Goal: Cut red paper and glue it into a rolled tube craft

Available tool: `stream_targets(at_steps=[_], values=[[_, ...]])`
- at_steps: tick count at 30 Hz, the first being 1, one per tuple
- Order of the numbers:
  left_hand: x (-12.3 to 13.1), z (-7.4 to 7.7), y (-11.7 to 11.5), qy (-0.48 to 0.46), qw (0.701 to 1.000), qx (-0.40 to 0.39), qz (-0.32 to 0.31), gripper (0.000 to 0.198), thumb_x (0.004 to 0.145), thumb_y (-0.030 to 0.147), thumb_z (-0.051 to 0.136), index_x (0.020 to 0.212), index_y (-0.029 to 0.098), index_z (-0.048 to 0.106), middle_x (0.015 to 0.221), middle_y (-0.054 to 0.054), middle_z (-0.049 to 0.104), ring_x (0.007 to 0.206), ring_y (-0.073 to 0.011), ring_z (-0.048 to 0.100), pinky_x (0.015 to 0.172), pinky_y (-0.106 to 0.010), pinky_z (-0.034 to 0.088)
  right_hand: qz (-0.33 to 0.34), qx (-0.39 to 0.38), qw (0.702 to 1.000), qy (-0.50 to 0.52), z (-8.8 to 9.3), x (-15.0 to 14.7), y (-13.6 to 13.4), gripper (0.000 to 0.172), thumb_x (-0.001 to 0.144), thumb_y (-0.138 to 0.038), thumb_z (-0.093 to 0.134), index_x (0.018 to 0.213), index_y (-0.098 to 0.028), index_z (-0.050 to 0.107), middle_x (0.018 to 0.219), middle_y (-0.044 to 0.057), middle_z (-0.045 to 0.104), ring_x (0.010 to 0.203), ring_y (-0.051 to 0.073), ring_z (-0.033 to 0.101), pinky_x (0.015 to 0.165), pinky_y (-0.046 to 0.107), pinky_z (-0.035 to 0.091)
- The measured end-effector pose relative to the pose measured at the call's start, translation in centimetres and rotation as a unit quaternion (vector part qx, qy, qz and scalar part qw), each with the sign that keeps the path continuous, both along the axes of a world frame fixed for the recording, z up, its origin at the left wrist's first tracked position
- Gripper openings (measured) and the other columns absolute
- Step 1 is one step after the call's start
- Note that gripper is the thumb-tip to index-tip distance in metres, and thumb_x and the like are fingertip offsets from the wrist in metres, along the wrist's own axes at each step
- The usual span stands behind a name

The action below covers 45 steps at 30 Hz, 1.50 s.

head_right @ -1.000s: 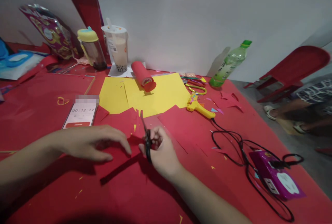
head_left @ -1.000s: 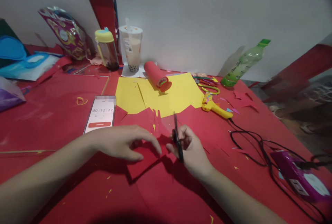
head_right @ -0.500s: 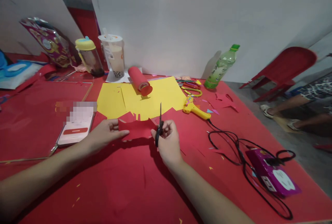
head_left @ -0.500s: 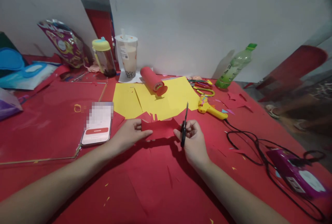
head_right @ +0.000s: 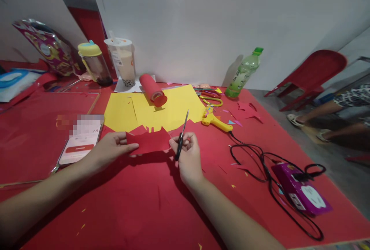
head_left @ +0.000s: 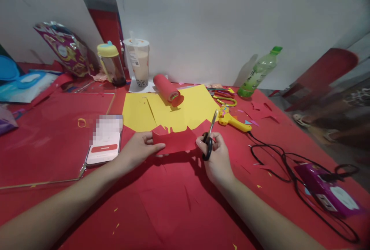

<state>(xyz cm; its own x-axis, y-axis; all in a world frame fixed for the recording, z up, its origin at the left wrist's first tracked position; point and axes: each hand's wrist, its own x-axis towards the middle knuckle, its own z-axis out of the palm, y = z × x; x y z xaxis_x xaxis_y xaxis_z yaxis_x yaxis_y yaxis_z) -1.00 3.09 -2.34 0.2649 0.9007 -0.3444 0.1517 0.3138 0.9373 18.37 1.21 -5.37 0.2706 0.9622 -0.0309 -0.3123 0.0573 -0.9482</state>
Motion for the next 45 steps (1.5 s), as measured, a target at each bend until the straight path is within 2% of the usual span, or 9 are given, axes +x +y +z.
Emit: stream_targets(at_steps=[8, 13, 19, 23, 27, 33, 41, 45], values=[[0.16, 0.45, 0.0, 0.032, 0.999, 0.005, 0.004, 0.02, 0.063, 0.031, 0.067, 0.074, 0.014, 0.063, 0.075, -0.007, 0.07, 0.065, -0.0179, 0.065, 0.055, -0.025, 0.05, -0.013, -0.003, 0.999, 0.031, 0.08, 0.18, 0.22, 0.032, 0.058, -0.019, 0.07, 0.066, -0.021, 0.039, 0.062, -0.008, 0.053, 0.051, 0.005, 0.045, 0.048, 0.018, 0.033], [0.1, 0.3, -0.03, 0.027, 1.0, 0.001, 0.005, 0.02, 0.064, 0.029, 0.066, 0.075, 0.013, 0.062, 0.07, -0.007, 0.07, 0.064, -0.0173, 0.064, 0.056, -0.025, 0.05, 0.0, -0.007, 0.999, 0.034, 0.12, 0.13, 0.24, 0.032, 0.058, -0.02, 0.071, 0.066, -0.021, 0.04, 0.063, -0.008, 0.054, 0.047, 0.004, 0.042, 0.045, 0.018, 0.032], [-0.02, 0.08, 0.05, 0.002, 1.0, -0.01, 0.007, 0.022, 0.064, 0.029, 0.067, 0.079, 0.014, 0.063, 0.073, -0.007, 0.07, 0.066, -0.0178, 0.065, 0.058, -0.027, 0.051, -0.003, 0.012, 1.0, 0.01, 0.11, 0.08, 0.15, 0.031, 0.059, -0.017, 0.069, 0.067, -0.021, 0.04, 0.064, -0.008, 0.058, 0.055, 0.006, 0.05, 0.053, 0.019, 0.038], [-0.04, 0.05, 0.18, -0.001, 1.0, -0.02, -0.003, 0.02, 0.064, 0.028, 0.067, 0.077, 0.014, 0.064, 0.078, -0.008, 0.071, 0.065, -0.0166, 0.065, 0.058, -0.025, 0.051, -0.001, 0.042, 0.999, -0.034, 0.24, 0.18, 0.13, 0.032, 0.061, -0.015, 0.067, 0.067, -0.022, 0.036, 0.073, -0.005, 0.065, 0.066, 0.009, 0.057, 0.063, 0.023, 0.042], [-0.15, 0.05, 0.19, 0.008, 1.0, -0.013, -0.006, 0.019, 0.064, 0.028, 0.067, 0.074, 0.013, 0.063, 0.077, -0.008, 0.071, 0.065, -0.0174, 0.065, 0.057, -0.026, 0.051, -0.003, 0.053, 0.997, -0.052, 0.35, 0.34, 0.15, 0.033, 0.063, -0.013, 0.065, 0.069, -0.023, 0.035, 0.077, -0.004, 0.067, 0.07, 0.011, 0.059, 0.066, 0.026, 0.042], [-0.07, 0.42, 0.03, -0.004, 1.0, -0.028, -0.001, 0.016, 0.063, 0.026, 0.067, 0.073, 0.013, 0.063, 0.072, -0.007, 0.07, 0.063, -0.0173, 0.065, 0.055, -0.026, 0.051, 0.007, 0.055, 0.996, -0.062, 0.38, 0.44, 0.19, 0.032, 0.064, -0.012, 0.064, 0.069, -0.024, 0.034, 0.077, -0.004, 0.066, 0.069, 0.011, 0.059, 0.064, 0.026, 0.042], [0.05, 0.42, 0.0, -0.015, 0.999, -0.03, 0.014, 0.011, 0.063, 0.023, 0.068, 0.067, 0.016, 0.061, 0.057, 0.001, 0.065, 0.06, -0.0145, 0.064, 0.054, -0.023, 0.05, 0.008, 0.047, 0.997, -0.059, 0.48, 0.28, 0.08, 0.033, 0.063, -0.013, 0.064, 0.068, -0.023, 0.033, 0.074, -0.004, 0.067, 0.063, 0.01, 0.056, 0.06, 0.024, 0.041], [0.12, 0.43, 0.01, -0.019, 0.999, -0.022, 0.017, 0.011, 0.063, 0.022, 0.067, 0.065, 0.015, 0.059, 0.059, 0.001, 0.065, 0.058, -0.0129, 0.063, 0.053, -0.021, 0.049, 0.004, 0.048, 0.997, -0.059, 0.48, 0.33, 0.1, 0.032, 0.063, -0.014, 0.065, 0.069, -0.023, 0.035, 0.074, -0.004, 0.067, 0.062, 0.01, 0.056, 0.058, 0.024, 0.041]])
